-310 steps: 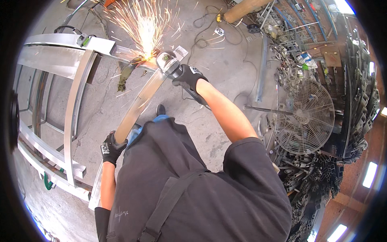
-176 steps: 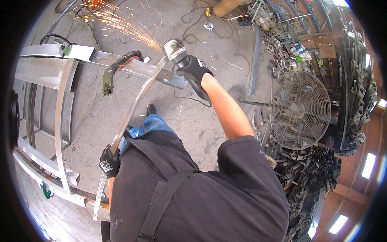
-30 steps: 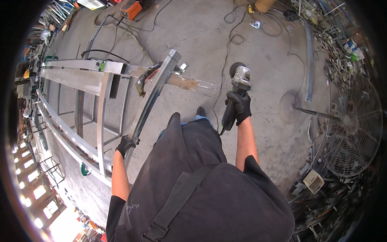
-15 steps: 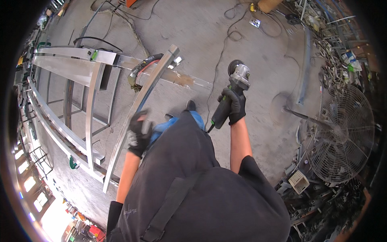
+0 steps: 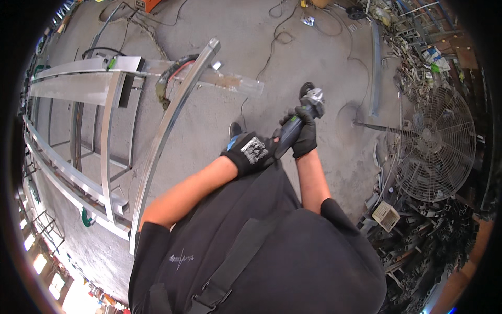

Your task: The person grinds a metal bar with an angle grinder, then welds the bar to a metal frame using a welding torch. The person handles the metal bar and tools while working in a workshop.

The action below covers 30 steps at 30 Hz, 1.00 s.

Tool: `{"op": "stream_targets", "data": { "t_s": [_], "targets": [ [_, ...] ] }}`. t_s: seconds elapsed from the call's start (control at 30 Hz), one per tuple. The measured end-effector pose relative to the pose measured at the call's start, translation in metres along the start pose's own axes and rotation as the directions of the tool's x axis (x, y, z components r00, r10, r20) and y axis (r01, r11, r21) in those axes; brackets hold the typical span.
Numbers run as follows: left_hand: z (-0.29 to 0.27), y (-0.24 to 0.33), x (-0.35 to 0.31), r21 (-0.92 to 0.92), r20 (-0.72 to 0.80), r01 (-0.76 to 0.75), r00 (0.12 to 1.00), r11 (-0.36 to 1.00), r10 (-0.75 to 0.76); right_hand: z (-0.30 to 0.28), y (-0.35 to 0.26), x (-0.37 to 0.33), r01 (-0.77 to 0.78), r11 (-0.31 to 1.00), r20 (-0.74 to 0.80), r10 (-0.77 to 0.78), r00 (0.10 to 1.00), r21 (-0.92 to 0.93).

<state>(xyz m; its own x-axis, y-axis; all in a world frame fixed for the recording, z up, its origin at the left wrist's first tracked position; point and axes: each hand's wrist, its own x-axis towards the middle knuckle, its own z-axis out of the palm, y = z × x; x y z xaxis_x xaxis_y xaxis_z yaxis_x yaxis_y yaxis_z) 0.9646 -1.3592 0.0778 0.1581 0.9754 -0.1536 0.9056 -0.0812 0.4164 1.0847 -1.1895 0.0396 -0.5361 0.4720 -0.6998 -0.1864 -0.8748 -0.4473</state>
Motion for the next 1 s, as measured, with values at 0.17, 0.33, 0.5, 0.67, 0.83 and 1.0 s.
{"op": "stream_targets", "data": {
  "t_s": [0.17,0.33,0.5,0.67,0.83,1.0],
  "targets": [
    [-0.019,0.025,0.031,-0.065,0.103,-0.006,0.995,0.998,0.013,-0.038,-0.024,0.0,0.035,0.997,0.007,-0.036,0.999,0.073],
    [-0.018,-0.002,0.062,-0.57,0.068,0.168,0.985,0.804,-0.158,-0.058,-0.068,0.047,0.084,0.977,0.055,-0.096,0.994,0.194],
    [-0.013,-0.065,0.157,-0.634,0.106,0.296,0.948,0.714,-0.3,-0.081,-0.141,0.114,0.094,0.948,0.066,-0.119,0.991,0.303],
    [-0.017,-0.179,0.242,-0.461,-0.258,0.399,0.794,0.793,-0.55,-0.097,-0.235,0.144,0.093,0.876,0.094,-0.155,0.983,0.474],
    [-0.12,-0.359,0.256,-0.871,-0.49,-0.132,0.187,0.472,-0.851,-0.11,-0.32,0.165,0.333,0.853,-0.173,-0.286,0.942,0.401],
    [-0.279,-0.432,0.215,-0.686,-0.497,-0.534,-0.153,0.495,-0.854,-0.136,-0.369,0.193,0.235,0.785,-0.023,-0.271,0.962,0.574]
  ]
}}
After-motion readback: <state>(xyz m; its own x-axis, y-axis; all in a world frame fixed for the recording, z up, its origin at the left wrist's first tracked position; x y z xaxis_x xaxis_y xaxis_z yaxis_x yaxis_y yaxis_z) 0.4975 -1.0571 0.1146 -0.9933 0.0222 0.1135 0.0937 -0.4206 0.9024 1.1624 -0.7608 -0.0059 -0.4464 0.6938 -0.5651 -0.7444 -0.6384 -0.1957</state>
